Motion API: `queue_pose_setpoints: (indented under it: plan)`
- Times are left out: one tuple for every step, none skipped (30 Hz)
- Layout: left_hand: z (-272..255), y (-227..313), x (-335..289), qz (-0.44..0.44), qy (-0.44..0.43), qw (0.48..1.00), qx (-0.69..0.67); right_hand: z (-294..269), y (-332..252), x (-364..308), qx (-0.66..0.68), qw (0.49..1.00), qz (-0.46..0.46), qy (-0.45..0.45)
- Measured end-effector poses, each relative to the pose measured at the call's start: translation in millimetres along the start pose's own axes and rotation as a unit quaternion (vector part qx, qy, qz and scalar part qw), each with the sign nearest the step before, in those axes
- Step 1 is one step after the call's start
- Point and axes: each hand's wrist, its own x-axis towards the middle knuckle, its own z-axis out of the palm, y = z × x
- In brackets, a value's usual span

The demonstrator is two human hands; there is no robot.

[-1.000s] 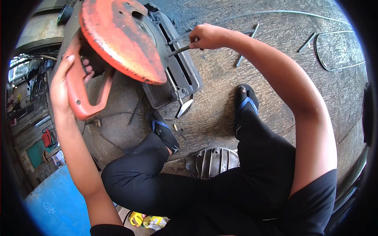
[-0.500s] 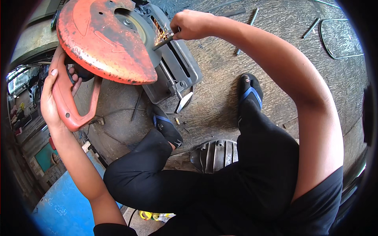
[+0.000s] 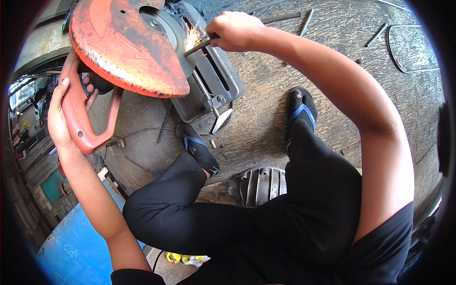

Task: Cutting a metal rod using a circular saw.

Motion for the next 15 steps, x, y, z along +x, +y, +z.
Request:
queue_pose_setpoints:
  plan:
    - [-0.2, -2.5, 2.5, -0.006, -0.008, 1.0, -0.002, -1.3, 0.1, -2.1, -0.003, 1.0, 0.004, 0.003]
    - [0.9, -4.5, 3.8, -0.006, -0.009, 1.0, -0.004, -1.9, 0.5, -3.3, -0.006, 1.0, 0.008, 0.007]
    - [2.3, -6.0, 4.3, -0.006, -0.019, 1.0, 0.001, 1.8, 3.8, -4.6, -0.007, 1.0, 0.008, 0.006]
    - [3.8, -7.4, 4.3, -0.005, -0.028, 1.0, 0.007, 8.6, 10.0, -6.7, 0.005, 1.0, 0.002, 0.005]
    - [11.9, -6.5, 2.9, -0.003, -0.028, 1.0, 0.007, 11.4, 16.5, -7.6, 0.018, 1.0, -0.003, 0.007]
    - [25.0, -6.2, -0.7, 0.04, -0.057, 0.997, 0.021, 11.1, 26.1, -8.3, 0.018, 1.0, -0.003, 0.009]
    - [32.2, -3.5, -1.6, 0.085, -0.086, 0.992, 0.035, 7.5, 38.8, -9.8, 0.054, 0.996, 0.0, -0.065]
    - [19.3, -5.6, -1.9, 0.032, -0.049, 0.997, 0.043, 6.4, 44.1, -11.4, 0.091, 0.986, -0.003, -0.141]
    - [11.7, -4.6, -0.2, 0.035, -0.044, 0.997, 0.044, 10.3, 46.0, -19.5, 0.138, 0.981, 0.007, -0.135]
    - [8.4, -4.5, 2.9, 0.024, -0.047, 0.997, 0.047, 7.9, 45.0, -26.0, 0.154, 0.978, -0.006, -0.143]
    - [3.6, -5.7, 5.2, 0.01, -0.047, 0.997, 0.052, 4.5, 36.6, -30.4, 0.172, 0.973, -0.02, -0.153]
    - [-2.8, -7.2, 8.4, -0.006, -0.033, 0.998, 0.047, 3.4, 25.0, -33.1, 0.171, 0.972, 0.025, -0.156]
    - [2.5, -7.6, 8.3, -0.006, -0.037, 0.998, 0.043, 5.0, 28.7, -36.4, 0.167, 0.973, 0.029, -0.157]
    - [7.0, -6.4, 6.0, -0.008, -0.01, 0.999, 0.041, 15.2, 31.7, -36.6, 0.22, 0.967, 0.03, -0.126]
    - [10.8, -5.8, 4.2, -0.01, 0.016, 0.999, 0.039, 23.4, 35.9, -36.6, 0.272, 0.957, 0.031, -0.095]
